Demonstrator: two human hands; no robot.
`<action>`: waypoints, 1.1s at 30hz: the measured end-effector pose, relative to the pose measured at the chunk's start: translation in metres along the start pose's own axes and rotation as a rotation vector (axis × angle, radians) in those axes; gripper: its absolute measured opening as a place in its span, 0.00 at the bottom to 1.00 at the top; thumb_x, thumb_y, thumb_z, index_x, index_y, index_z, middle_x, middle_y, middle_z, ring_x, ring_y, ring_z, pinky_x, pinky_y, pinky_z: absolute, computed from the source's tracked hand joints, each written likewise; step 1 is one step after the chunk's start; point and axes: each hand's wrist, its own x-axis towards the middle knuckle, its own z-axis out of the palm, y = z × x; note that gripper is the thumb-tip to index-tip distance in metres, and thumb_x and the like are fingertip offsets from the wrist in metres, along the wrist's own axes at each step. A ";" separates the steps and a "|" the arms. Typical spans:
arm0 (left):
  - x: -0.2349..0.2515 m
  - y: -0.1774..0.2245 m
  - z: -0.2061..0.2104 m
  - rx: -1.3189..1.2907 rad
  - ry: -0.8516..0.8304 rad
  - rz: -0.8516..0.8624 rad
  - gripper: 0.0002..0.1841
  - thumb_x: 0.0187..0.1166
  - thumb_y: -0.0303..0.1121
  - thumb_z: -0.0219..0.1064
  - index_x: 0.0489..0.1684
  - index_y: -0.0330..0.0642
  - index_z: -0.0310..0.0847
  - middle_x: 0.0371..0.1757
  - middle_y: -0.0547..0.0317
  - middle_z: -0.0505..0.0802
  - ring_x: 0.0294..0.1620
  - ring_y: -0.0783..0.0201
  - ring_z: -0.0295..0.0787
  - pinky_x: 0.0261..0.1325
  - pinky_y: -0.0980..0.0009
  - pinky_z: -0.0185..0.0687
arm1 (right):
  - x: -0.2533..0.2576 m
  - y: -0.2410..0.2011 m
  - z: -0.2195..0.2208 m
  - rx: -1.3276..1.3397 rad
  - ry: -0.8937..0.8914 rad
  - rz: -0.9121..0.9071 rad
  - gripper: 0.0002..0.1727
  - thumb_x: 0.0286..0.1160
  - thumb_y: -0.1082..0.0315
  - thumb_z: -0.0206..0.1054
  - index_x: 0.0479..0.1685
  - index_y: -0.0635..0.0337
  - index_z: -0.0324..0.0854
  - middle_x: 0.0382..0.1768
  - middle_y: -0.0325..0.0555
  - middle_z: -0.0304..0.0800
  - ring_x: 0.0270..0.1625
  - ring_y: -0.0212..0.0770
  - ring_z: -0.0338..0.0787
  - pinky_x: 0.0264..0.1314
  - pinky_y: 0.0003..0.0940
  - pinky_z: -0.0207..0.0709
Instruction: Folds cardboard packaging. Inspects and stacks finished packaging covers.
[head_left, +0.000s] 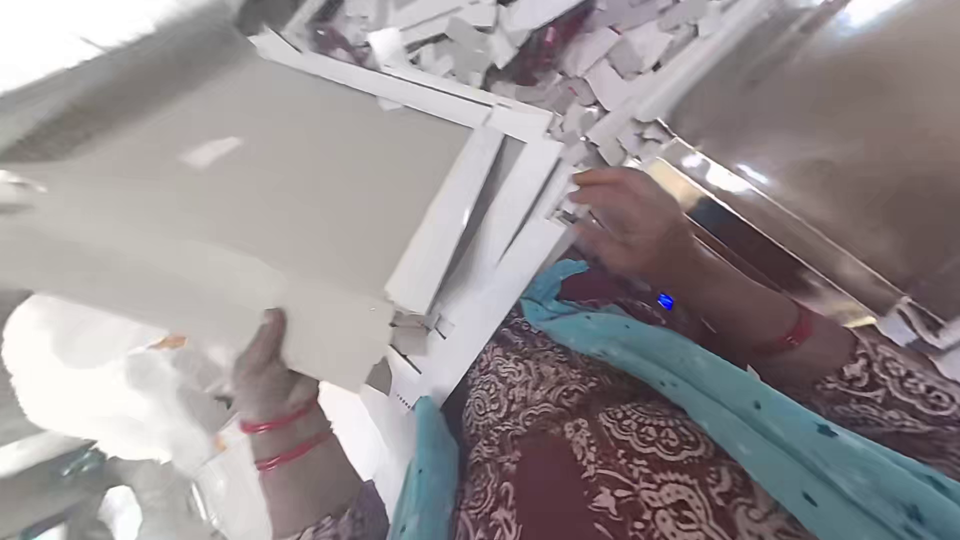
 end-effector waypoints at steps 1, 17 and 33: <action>-0.002 -0.005 -0.003 -0.057 -0.019 0.029 0.15 0.92 0.29 0.42 0.49 0.47 0.78 0.39 0.68 0.98 0.43 0.73 0.97 0.49 0.73 0.95 | 0.022 -0.013 0.011 0.034 -0.083 -0.094 0.18 0.73 0.65 0.68 0.58 0.65 0.88 0.67 0.62 0.86 0.70 0.57 0.85 0.73 0.47 0.77; 0.013 -0.025 -0.062 0.219 0.387 -0.196 0.13 0.93 0.32 0.52 0.67 0.35 0.70 0.41 0.61 0.91 0.37 0.76 0.91 0.43 0.76 0.90 | 0.088 -0.063 0.113 0.123 -1.140 0.000 0.24 0.74 0.67 0.75 0.68 0.67 0.77 0.70 0.62 0.76 0.63 0.58 0.83 0.63 0.54 0.76; 0.036 -0.045 -0.078 0.072 0.500 -0.078 0.21 0.95 0.36 0.47 0.80 0.32 0.60 0.52 0.49 0.85 0.43 0.73 0.88 0.49 0.72 0.86 | 0.161 -0.096 0.125 -0.015 -1.180 -0.247 0.11 0.75 0.71 0.72 0.48 0.72 0.87 0.48 0.69 0.89 0.58 0.69 0.86 0.63 0.70 0.68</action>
